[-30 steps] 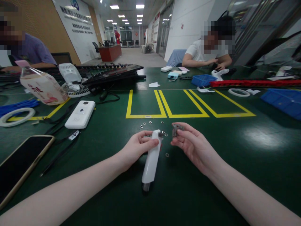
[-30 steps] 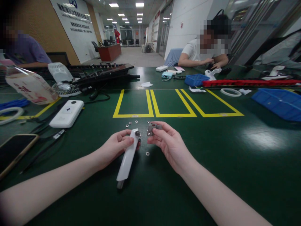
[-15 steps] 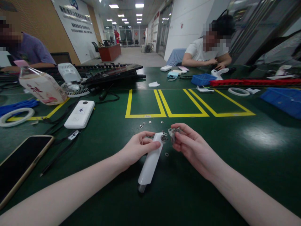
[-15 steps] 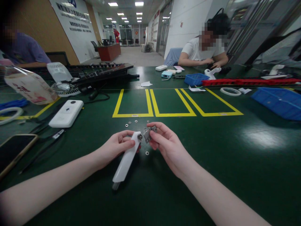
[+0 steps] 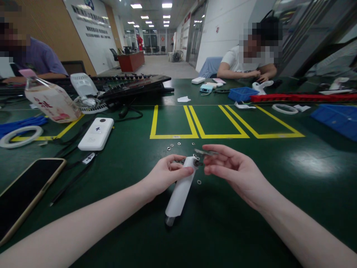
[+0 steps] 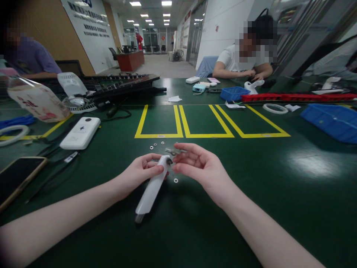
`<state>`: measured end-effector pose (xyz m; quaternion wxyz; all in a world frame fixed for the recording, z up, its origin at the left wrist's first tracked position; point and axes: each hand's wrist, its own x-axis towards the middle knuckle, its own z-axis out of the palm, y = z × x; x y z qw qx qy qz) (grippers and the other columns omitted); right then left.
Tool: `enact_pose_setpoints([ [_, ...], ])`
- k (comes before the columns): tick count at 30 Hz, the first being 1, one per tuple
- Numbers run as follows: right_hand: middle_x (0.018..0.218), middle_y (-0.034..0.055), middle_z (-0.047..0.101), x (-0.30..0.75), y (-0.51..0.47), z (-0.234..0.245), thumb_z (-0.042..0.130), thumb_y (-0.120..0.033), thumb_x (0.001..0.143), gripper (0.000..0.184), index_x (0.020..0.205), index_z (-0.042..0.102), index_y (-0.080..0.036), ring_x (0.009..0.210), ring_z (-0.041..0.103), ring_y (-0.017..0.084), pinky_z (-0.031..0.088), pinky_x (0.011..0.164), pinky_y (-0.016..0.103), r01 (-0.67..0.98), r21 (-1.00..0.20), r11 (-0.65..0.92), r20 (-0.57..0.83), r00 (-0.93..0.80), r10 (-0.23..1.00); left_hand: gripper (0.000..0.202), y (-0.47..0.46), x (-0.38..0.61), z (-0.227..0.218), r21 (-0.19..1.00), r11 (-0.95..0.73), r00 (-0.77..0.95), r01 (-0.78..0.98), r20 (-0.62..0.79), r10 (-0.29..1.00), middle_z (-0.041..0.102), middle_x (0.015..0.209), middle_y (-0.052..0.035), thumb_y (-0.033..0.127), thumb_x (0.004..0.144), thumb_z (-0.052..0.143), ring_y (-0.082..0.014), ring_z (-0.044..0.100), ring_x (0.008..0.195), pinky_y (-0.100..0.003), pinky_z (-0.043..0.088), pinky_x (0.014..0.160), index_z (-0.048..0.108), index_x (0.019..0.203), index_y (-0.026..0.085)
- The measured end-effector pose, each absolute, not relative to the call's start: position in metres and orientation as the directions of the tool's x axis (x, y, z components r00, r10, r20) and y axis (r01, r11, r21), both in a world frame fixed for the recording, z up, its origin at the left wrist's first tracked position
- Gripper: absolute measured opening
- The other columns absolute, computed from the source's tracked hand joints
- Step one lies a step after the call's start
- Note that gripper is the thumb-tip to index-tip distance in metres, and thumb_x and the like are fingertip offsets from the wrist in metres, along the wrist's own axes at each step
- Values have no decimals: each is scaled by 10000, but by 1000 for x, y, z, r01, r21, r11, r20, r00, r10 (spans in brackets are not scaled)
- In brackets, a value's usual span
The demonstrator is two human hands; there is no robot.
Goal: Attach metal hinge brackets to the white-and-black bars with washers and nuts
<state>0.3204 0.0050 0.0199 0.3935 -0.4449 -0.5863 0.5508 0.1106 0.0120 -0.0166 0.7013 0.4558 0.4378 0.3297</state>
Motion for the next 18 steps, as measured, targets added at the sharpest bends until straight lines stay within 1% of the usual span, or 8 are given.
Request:
enact_pose_setpoints([
  [1,904,58,659,320,5,21,726,-324,776,376,1115,636,-190,760,654,185,581,708,323,118,-993,15,-19,-276,961,508,12,111,-16,928,367,400,-66,-313,862,742,936,-100,332,776,763,-267,689,936,-406,481,854,547,1203,162],
  [3,770,44,650,320,4,21,677,-358,824,260,999,654,-168,621,629,157,558,592,277,180,-982,56,14,-231,973,510,12,111,-16,927,368,395,-68,-314,864,742,933,-99,324,776,764,-265,689,934,-401,484,851,545,1207,162],
  [5,663,24,618,318,2,19,638,-388,861,236,931,638,-162,500,570,127,491,470,230,226,-969,96,53,-189,980,504,12,112,-17,926,369,383,-79,-314,869,740,933,-97,309,777,764,-252,690,920,-383,489,838,544,1205,159],
  [7,595,6,585,316,-1,17,603,-411,892,246,907,603,-165,434,516,108,415,397,200,262,-956,129,89,-158,983,489,12,114,-17,922,375,369,-101,-315,874,738,928,-95,295,769,773,-238,694,884,-363,495,814,554,1183,154],
  [9,549,-11,554,314,-5,15,572,-426,914,255,908,564,-171,400,472,95,363,373,188,295,-941,167,131,-138,982,481,12,115,-18,917,379,353,-123,-317,880,736,906,-90,290,751,788,-230,696,843,-351,497,789,567,1154,149],
  [11,544,-19,546,312,-8,13,551,-426,928,248,935,537,-178,398,465,92,351,378,187,326,-923,203,167,-135,977,480,12,115,-19,918,372,340,-135,-310,888,735,876,-81,293,739,798,-226,695,820,-344,495,775,575,1139,147],
  [14,595,-14,574,309,-10,11,541,-416,935,236,978,510,-186,435,508,102,389,406,191,344,-911,230,184,-162,970,486,12,114,-20,927,353,354,-126,-290,889,735,884,-77,305,748,791,-231,693,843,-353,489,794,572,1155,156],
  [18,619,-9,585,308,-7,7,556,-418,925,249,978,494,-183,450,527,113,412,418,201,320,-928,191,132,-197,971,505,12,112,-21,931,350,356,-104,-293,887,736,911,-82,320,750,786,-245,690,876,-374,482,817,566,1177,164],
])
